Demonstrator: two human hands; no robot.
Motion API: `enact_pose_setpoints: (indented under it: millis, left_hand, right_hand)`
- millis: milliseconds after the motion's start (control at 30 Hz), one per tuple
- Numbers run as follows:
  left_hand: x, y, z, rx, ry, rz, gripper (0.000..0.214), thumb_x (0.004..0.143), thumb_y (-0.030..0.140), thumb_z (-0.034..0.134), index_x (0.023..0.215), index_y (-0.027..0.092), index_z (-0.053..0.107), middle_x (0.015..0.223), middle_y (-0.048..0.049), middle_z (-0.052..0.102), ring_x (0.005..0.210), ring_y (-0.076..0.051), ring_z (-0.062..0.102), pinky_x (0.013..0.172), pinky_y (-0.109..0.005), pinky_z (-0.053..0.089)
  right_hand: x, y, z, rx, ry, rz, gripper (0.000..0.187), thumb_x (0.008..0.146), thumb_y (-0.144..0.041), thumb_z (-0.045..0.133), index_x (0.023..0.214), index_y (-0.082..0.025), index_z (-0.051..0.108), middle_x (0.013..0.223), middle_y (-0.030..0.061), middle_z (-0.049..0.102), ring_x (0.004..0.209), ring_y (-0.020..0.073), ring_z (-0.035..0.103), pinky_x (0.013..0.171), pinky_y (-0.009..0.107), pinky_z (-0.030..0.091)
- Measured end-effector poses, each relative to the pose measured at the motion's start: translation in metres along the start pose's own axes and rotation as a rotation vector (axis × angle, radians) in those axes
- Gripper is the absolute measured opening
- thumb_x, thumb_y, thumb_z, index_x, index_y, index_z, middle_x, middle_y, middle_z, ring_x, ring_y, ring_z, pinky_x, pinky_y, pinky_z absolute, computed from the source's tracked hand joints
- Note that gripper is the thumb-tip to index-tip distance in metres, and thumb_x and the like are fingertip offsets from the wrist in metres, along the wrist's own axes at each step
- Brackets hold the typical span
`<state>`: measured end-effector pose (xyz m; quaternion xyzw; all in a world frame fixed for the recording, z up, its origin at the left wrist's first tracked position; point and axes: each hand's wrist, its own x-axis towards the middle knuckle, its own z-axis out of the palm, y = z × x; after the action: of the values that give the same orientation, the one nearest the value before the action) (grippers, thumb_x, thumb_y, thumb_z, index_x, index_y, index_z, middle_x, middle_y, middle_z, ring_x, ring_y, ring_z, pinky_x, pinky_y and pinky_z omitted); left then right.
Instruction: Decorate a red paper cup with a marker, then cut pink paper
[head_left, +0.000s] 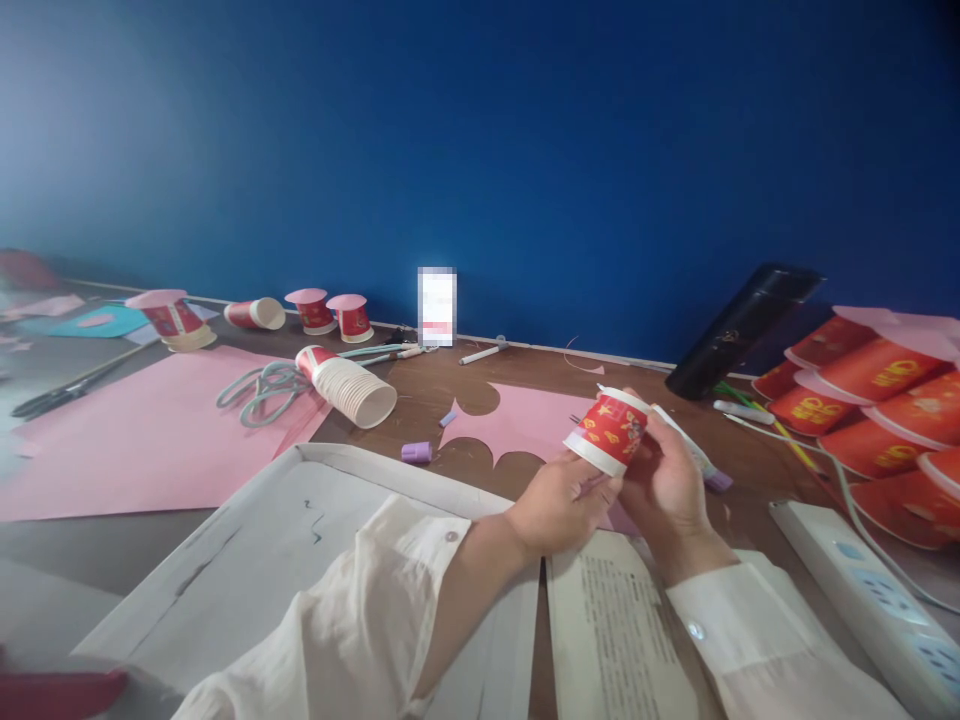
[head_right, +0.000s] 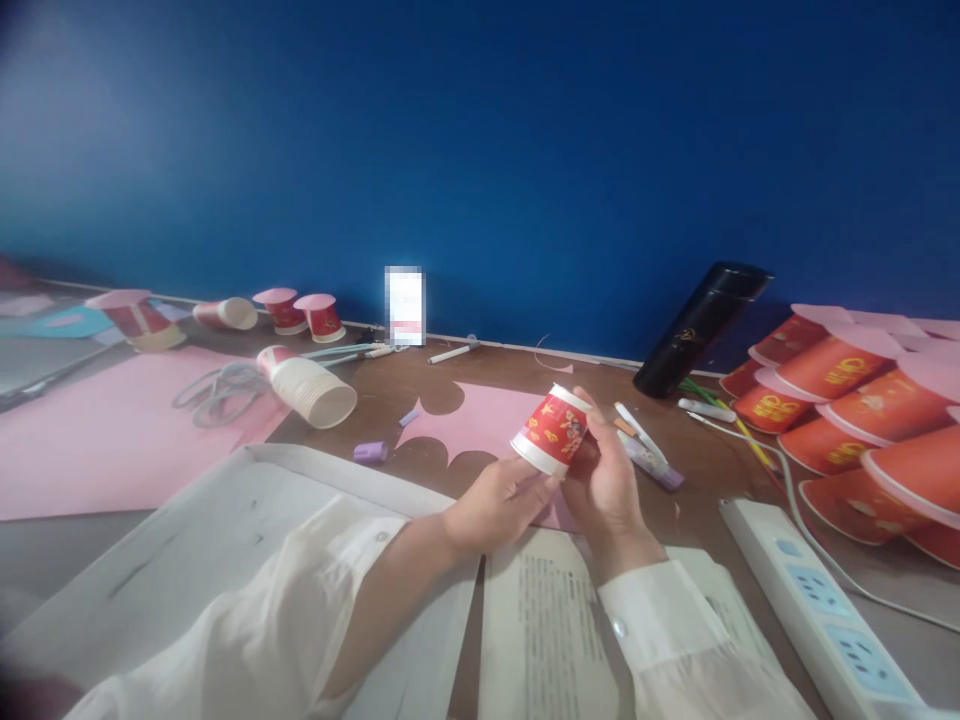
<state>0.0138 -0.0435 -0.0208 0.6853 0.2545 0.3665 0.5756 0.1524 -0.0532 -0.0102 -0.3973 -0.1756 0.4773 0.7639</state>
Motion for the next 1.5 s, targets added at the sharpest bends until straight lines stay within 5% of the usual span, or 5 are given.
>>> enact_pose_setpoints:
  millis: [167,567,967,1233,1500]
  left_hand:
    - [0.004,0.001,-0.002,-0.122,-0.048,-0.206,0.028,0.088,0.043,0.059,0.087,0.017,0.07,0.069,-0.002,0.06,0.072,-0.017,0.06,0.074,-0.031,0.048]
    - [0.015,0.007,-0.01,-1.027,0.099,-0.46,0.02,0.091,0.022,0.057,0.094,0.007,0.07,0.085,-0.0119,0.073,0.08,-0.019,0.072,0.081,-0.031,0.054]
    - [0.009,0.013,-0.002,-1.078,0.05,-0.379,0.034,0.068,0.027,0.085,0.097,0.012,0.073,0.09,-0.0053,0.07,0.084,-0.013,0.062,0.087,-0.027,0.045]
    - [0.014,0.006,0.0,-1.064,0.152,-0.38,0.035,0.055,0.022,0.092,0.08,0.013,0.069,0.07,0.0025,0.059,0.066,-0.008,0.05,0.08,-0.027,0.039]
    - [0.012,0.011,0.002,-1.069,0.178,-0.398,0.039,0.05,0.018,0.093,0.083,0.013,0.071,0.076,-0.0009,0.066,0.073,-0.012,0.057,0.085,-0.03,0.042]
  right_hand:
    - [0.002,0.001,-0.002,-0.07,-0.009,-0.059,0.04,0.08,-0.048,0.07,0.113,-0.025,0.068,0.108,-0.0004,0.073,0.091,0.0177,0.069,0.081,0.031,0.056]
    - [0.001,0.004,-0.001,-0.092,-0.05,-0.082,0.03,0.079,-0.047,0.075,0.099,-0.025,0.069,0.088,-0.0038,0.072,0.075,0.0134,0.065,0.068,0.025,0.052]
    - [-0.002,0.005,-0.001,-0.191,-0.137,-0.054,0.03,0.079,-0.045,0.075,0.099,-0.025,0.067,0.087,-0.002,0.073,0.074,0.0169,0.067,0.075,0.032,0.055]
    - [-0.016,0.001,0.008,-0.749,-0.141,-0.295,0.043,0.078,-0.054,0.074,0.109,-0.025,0.068,0.102,0.0026,0.071,0.098,0.0215,0.065,0.085,0.033,0.051]
    - [-0.017,0.002,0.009,-0.883,-0.122,-0.375,0.047,0.08,-0.058,0.069,0.113,-0.025,0.068,0.107,0.0042,0.071,0.101,0.0222,0.064,0.089,0.035,0.05]
